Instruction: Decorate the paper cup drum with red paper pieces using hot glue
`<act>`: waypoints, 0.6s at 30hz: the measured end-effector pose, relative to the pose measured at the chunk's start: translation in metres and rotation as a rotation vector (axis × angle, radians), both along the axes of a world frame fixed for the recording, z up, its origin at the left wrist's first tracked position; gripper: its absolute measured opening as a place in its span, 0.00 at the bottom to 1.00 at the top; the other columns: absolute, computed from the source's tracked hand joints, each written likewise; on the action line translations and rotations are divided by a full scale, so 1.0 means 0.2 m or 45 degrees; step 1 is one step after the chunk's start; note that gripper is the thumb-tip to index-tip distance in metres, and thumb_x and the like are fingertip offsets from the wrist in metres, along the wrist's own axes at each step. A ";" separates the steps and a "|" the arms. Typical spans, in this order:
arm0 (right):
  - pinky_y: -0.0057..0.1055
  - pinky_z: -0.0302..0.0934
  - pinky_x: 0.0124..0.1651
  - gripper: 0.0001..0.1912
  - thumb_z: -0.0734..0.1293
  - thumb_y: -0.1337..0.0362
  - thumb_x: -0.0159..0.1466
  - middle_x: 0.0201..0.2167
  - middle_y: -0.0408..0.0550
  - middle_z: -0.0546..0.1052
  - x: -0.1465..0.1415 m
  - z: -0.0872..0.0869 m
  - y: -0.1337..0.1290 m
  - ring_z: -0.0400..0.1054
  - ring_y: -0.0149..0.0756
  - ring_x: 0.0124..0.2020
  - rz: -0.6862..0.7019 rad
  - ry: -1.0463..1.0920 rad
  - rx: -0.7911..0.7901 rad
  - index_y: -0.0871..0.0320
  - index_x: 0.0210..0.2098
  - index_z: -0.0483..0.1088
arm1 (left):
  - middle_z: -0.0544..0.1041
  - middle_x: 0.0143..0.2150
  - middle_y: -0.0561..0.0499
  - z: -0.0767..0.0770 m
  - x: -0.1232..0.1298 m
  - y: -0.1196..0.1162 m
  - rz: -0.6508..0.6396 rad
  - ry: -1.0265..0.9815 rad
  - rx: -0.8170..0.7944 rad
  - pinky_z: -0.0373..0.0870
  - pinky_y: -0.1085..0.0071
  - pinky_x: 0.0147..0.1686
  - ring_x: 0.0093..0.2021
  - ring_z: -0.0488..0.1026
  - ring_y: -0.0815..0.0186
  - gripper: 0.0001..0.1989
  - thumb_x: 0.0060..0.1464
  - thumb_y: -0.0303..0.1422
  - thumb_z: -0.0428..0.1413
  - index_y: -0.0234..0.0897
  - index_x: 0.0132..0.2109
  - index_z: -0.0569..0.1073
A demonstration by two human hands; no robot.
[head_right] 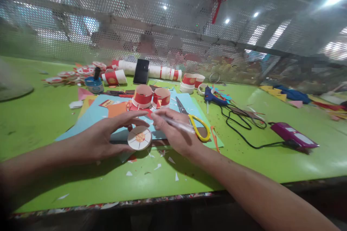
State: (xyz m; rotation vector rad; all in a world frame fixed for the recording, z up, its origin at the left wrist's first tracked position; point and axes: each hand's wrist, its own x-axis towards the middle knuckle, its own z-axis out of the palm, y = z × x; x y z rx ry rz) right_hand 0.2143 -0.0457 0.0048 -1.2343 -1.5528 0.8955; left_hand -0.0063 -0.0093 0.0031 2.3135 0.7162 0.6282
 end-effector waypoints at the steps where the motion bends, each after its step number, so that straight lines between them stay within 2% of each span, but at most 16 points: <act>1: 0.32 0.65 0.36 0.12 0.68 0.53 0.62 0.30 0.44 0.76 0.00 0.00 0.00 0.71 0.33 0.32 0.064 0.021 -0.064 0.55 0.38 0.75 | 0.69 0.62 0.48 0.00 0.00 0.00 -0.007 -0.008 0.020 0.70 0.61 0.54 0.57 0.70 0.57 0.36 0.53 0.34 0.61 0.50 0.66 0.56; 3: 0.32 0.66 0.35 0.11 0.70 0.55 0.61 0.31 0.45 0.77 -0.01 -0.01 0.00 0.71 0.33 0.32 0.178 0.103 -0.186 0.55 0.38 0.74 | 0.69 0.62 0.47 0.01 -0.01 -0.01 -0.021 -0.021 0.040 0.69 0.62 0.55 0.58 0.69 0.57 0.35 0.54 0.35 0.60 0.49 0.66 0.57; 5: 0.31 0.65 0.33 0.11 0.72 0.58 0.59 0.30 0.45 0.77 -0.02 -0.01 0.00 0.71 0.32 0.30 0.220 0.191 -0.254 0.57 0.38 0.73 | 0.72 0.60 0.46 0.00 -0.01 -0.02 -0.018 -0.033 0.051 0.69 0.62 0.55 0.56 0.70 0.58 0.35 0.54 0.36 0.61 0.48 0.66 0.56; 8: 0.29 0.64 0.30 0.12 0.74 0.60 0.55 0.26 0.42 0.76 -0.03 -0.02 0.00 0.69 0.30 0.26 0.200 0.323 -0.294 0.57 0.36 0.73 | 0.73 0.58 0.47 -0.01 0.00 -0.02 0.004 -0.050 0.062 0.71 0.61 0.52 0.54 0.72 0.57 0.37 0.53 0.36 0.61 0.48 0.66 0.55; 11: 0.28 0.65 0.29 0.12 0.75 0.62 0.54 0.24 0.42 0.76 -0.03 -0.03 0.00 0.69 0.29 0.24 0.178 0.391 -0.316 0.57 0.35 0.73 | 0.71 0.60 0.47 -0.02 0.00 -0.02 0.000 -0.053 0.068 0.72 0.60 0.52 0.55 0.71 0.56 0.36 0.53 0.33 0.60 0.49 0.66 0.56; 18: 0.32 0.69 0.33 0.12 0.75 0.61 0.55 0.29 0.44 0.79 -0.03 -0.04 -0.01 0.74 0.33 0.29 0.107 0.455 -0.268 0.56 0.36 0.72 | 0.69 0.61 0.47 -0.06 0.00 -0.02 0.047 -0.068 0.305 0.68 0.59 0.56 0.57 0.70 0.57 0.36 0.54 0.33 0.60 0.49 0.66 0.54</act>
